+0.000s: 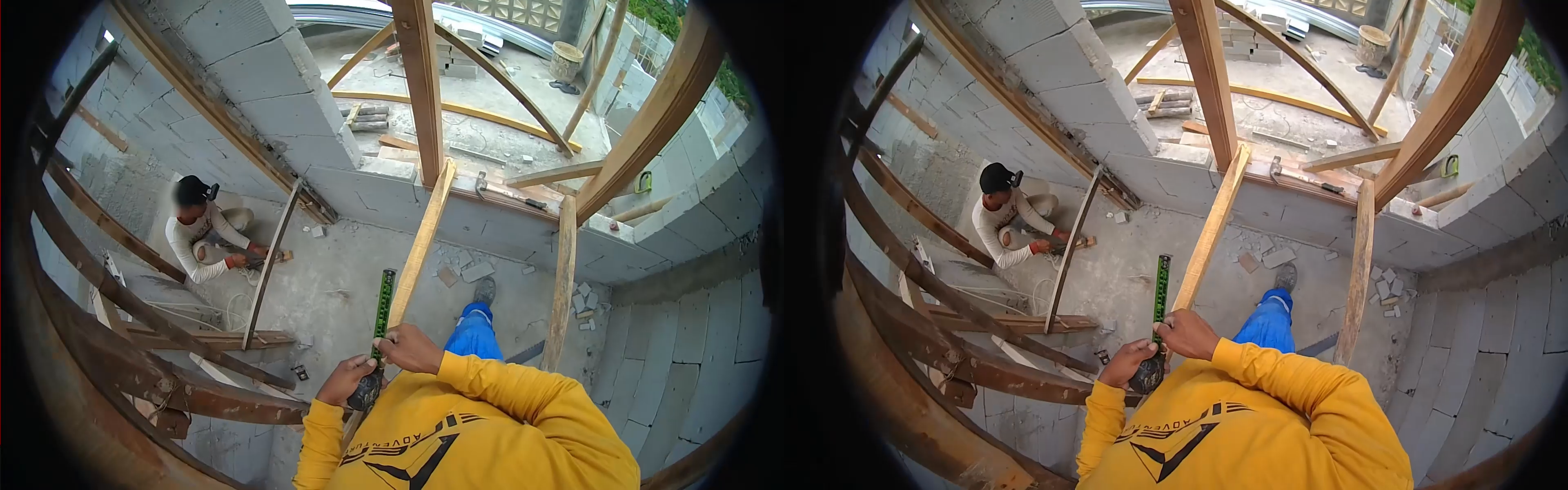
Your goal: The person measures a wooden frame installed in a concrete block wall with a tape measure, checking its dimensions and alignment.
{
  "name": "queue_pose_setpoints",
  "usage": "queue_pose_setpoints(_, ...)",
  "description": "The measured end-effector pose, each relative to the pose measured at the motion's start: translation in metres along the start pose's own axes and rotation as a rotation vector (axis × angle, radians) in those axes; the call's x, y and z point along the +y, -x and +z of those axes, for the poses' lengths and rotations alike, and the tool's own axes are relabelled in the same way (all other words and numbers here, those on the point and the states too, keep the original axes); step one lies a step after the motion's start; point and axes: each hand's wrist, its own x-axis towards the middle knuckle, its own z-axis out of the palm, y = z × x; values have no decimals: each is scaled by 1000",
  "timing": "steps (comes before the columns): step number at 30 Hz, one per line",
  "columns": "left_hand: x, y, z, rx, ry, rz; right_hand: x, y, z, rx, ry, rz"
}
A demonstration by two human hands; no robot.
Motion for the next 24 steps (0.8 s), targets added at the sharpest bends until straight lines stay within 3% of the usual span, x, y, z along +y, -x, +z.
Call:
queue_pose_setpoints(5,57,-66,26,31,-136,-102,32,-35,-95,-31,-76,20)
queue_pose_setpoints(6,67,-82,31,43,-137,-111,30,-39,-124,-66,-74,106)
queue_pose_setpoints(14,156,-187,61,156,-140,-221,56,-53,-314,145,-280,309)
queue_pose_setpoints(19,174,-233,54,196,-175,-253,79,-97,-362,161,-256,360)
queue_pose_setpoints(24,183,-264,46,259,-178,-284,92,-144,-363,70,-168,361)
